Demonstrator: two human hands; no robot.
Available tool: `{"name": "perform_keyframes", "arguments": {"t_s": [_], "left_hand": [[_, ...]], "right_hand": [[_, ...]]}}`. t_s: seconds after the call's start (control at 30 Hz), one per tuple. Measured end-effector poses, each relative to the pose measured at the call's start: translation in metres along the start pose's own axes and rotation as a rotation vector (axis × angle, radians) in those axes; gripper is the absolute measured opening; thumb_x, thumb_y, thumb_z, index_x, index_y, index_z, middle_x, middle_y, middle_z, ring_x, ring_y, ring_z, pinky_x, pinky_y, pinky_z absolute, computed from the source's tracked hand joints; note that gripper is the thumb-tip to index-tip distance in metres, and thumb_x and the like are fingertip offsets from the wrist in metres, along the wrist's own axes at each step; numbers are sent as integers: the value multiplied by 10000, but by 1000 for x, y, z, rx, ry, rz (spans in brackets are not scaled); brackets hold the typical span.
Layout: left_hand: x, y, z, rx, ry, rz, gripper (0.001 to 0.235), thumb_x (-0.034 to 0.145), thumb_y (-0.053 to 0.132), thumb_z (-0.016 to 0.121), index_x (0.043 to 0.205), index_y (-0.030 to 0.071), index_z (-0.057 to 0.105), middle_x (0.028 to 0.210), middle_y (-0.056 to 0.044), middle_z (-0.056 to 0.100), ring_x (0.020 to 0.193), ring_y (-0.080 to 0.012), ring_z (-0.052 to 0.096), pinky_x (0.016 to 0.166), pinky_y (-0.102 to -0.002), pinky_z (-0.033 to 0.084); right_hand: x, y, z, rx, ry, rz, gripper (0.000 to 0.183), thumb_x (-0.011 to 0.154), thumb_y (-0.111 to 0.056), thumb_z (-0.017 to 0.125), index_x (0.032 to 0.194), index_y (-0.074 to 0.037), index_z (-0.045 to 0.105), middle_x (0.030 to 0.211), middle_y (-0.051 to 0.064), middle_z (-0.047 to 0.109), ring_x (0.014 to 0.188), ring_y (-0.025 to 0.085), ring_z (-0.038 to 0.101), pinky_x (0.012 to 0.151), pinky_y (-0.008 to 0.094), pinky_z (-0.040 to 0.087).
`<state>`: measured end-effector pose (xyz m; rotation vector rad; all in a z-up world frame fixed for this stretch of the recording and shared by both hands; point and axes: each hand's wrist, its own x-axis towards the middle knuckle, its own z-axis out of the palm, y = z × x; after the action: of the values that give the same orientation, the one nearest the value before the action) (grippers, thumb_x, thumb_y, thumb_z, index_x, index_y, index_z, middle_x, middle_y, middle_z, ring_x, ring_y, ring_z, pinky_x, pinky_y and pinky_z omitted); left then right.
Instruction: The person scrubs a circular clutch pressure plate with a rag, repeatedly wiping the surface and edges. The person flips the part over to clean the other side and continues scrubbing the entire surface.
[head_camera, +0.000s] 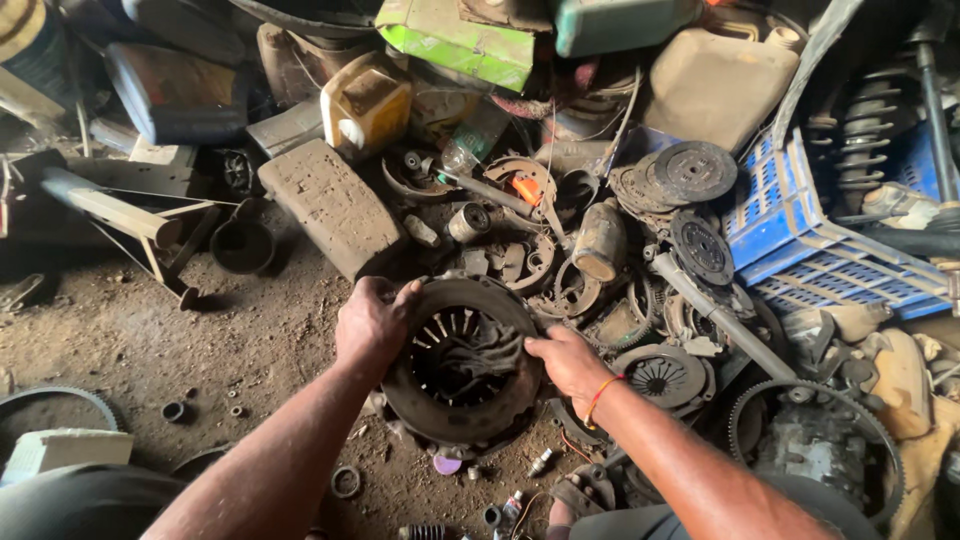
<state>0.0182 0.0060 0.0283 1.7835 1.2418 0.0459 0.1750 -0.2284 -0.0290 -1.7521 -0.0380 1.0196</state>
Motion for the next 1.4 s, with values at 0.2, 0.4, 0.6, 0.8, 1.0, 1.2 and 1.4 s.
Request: {"name": "perform_keyframes", "arguments": {"t_s": [0.2, 0.4, 0.6, 0.8, 1.0, 1.2, 1.4], "left_hand": [[-11, -1, -8, 25, 1, -38, 686, 942, 607, 622, 1374, 79, 547, 1252, -209, 687, 1133, -325, 682, 1011, -453, 528], [-34, -41, -9, -163, -82, -175, 722, 990, 560, 551, 1503, 73, 403, 1371, -223, 606, 1236, -346, 633, 1045, -473, 513], [-25, -47, 5, -169, 0, -41, 620, 992, 495, 564, 1435, 61, 538, 1389, -197, 629, 1272, -328, 609, 1076, -428, 474], [-21, -45, 10, -352, -2, 46, 593, 952, 495, 581, 1357, 63, 606, 1268, -201, 714, 1187, -315, 690, 1015, -424, 526], [-19, -42, 16, -218, 34, 5, 616, 943, 518, 612, 1383, 87, 579, 1297, -208, 669, 1211, -347, 637, 1022, -433, 490], [-18, -42, 17, -309, 26, 34, 634, 942, 509, 630, 1397, 75, 550, 1306, -192, 668, 1199, -321, 657, 1010, -417, 512], [-20, -32, 8, -439, -107, -83, 605, 929, 463, 602, 1419, 112, 558, 1309, -165, 694, 1182, -308, 700, 984, -436, 584]], "right_hand": [[-21, 2, 9, -48, -35, -135, 319, 927, -177, 639, 1183, 13, 625, 1058, 99, 738, 912, 146, 689, 815, 319, 558], [-71, -58, 21, -1286, 374, -616, 533, 873, -360, 727, 1254, -18, 577, 1148, 171, 645, 984, 305, 665, 806, 449, 550], [-86, -57, 77, -1103, -115, -1149, 381, 881, -122, 611, 1252, -124, 700, 1137, 186, 654, 980, 314, 685, 821, 416, 577], [-54, -63, 75, -914, 194, -1003, 169, 830, -86, 632, 951, -113, 747, 944, 136, 691, 951, 344, 682, 850, 471, 545], [-50, -63, 107, -1137, 121, -514, 327, 821, -216, 744, 1097, -60, 667, 1102, 168, 575, 927, 331, 654, 818, 449, 533], [-41, -50, 115, -1072, -4, -843, 251, 788, -23, 637, 1016, -56, 737, 1092, 199, 589, 1009, 377, 631, 855, 463, 517], [-51, -42, 95, -1220, -388, -765, 393, 839, 84, 445, 966, -110, 762, 1041, 98, 615, 984, 242, 650, 884, 374, 525]]}}
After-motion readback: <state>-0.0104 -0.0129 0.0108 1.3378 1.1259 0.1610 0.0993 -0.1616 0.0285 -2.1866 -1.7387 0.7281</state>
